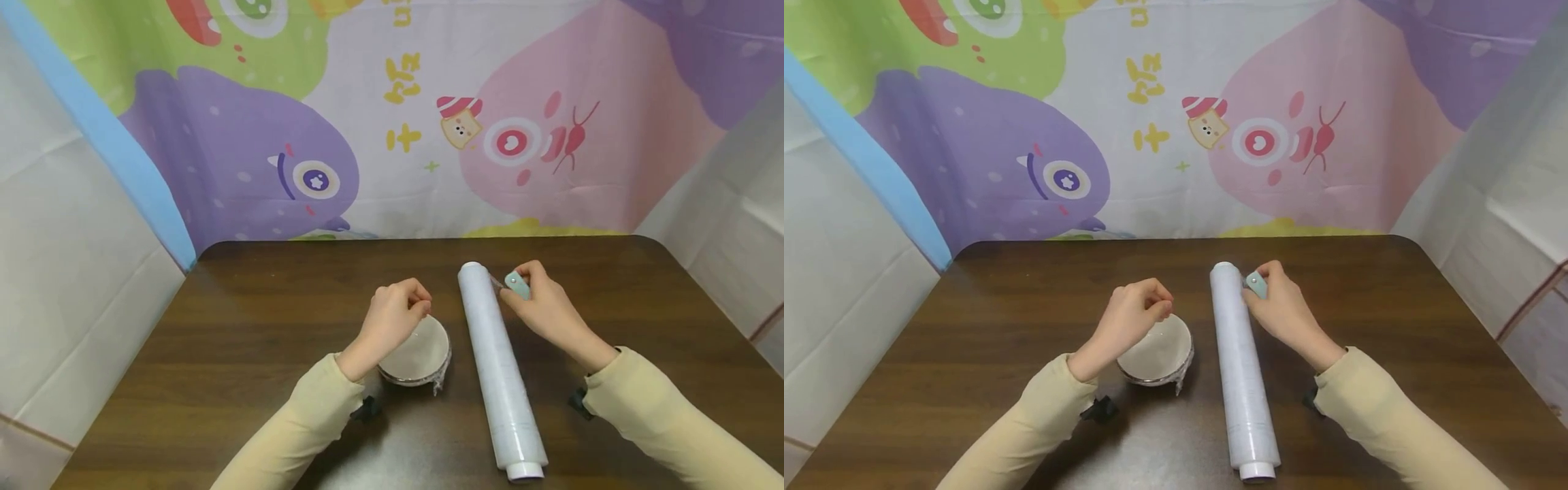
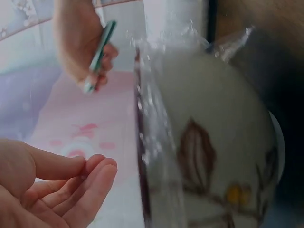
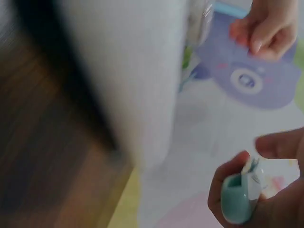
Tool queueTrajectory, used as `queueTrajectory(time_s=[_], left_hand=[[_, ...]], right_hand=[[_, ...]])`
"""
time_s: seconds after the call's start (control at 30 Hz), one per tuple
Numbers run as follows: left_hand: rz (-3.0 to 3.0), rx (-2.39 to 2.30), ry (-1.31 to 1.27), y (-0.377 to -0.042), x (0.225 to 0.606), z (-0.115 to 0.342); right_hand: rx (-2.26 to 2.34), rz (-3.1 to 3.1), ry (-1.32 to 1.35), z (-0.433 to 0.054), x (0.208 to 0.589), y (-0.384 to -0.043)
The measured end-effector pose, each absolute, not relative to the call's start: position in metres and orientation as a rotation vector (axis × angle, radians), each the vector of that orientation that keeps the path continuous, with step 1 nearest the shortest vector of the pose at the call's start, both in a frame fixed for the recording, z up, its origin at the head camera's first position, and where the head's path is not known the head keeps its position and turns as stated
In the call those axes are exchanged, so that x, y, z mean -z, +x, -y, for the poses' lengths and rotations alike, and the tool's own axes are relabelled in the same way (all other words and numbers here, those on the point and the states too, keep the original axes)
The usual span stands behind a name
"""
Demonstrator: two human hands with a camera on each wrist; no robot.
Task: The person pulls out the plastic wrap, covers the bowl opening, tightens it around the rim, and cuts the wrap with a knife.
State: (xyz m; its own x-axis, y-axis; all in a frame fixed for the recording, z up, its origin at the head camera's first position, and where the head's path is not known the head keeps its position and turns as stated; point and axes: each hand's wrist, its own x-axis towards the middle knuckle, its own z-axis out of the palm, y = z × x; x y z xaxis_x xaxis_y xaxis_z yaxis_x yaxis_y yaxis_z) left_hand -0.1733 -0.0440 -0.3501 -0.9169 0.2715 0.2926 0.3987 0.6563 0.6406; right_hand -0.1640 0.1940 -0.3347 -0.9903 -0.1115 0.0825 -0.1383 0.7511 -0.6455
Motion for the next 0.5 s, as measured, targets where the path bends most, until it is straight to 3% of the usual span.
queueTrajectory(time_s=[0.5], left_hand=[[2.754,1.043,-0.456,-0.177,0.358,0.071]], right_hand=[[-0.695,3.056,0.294,-0.242,0.38,-0.168]])
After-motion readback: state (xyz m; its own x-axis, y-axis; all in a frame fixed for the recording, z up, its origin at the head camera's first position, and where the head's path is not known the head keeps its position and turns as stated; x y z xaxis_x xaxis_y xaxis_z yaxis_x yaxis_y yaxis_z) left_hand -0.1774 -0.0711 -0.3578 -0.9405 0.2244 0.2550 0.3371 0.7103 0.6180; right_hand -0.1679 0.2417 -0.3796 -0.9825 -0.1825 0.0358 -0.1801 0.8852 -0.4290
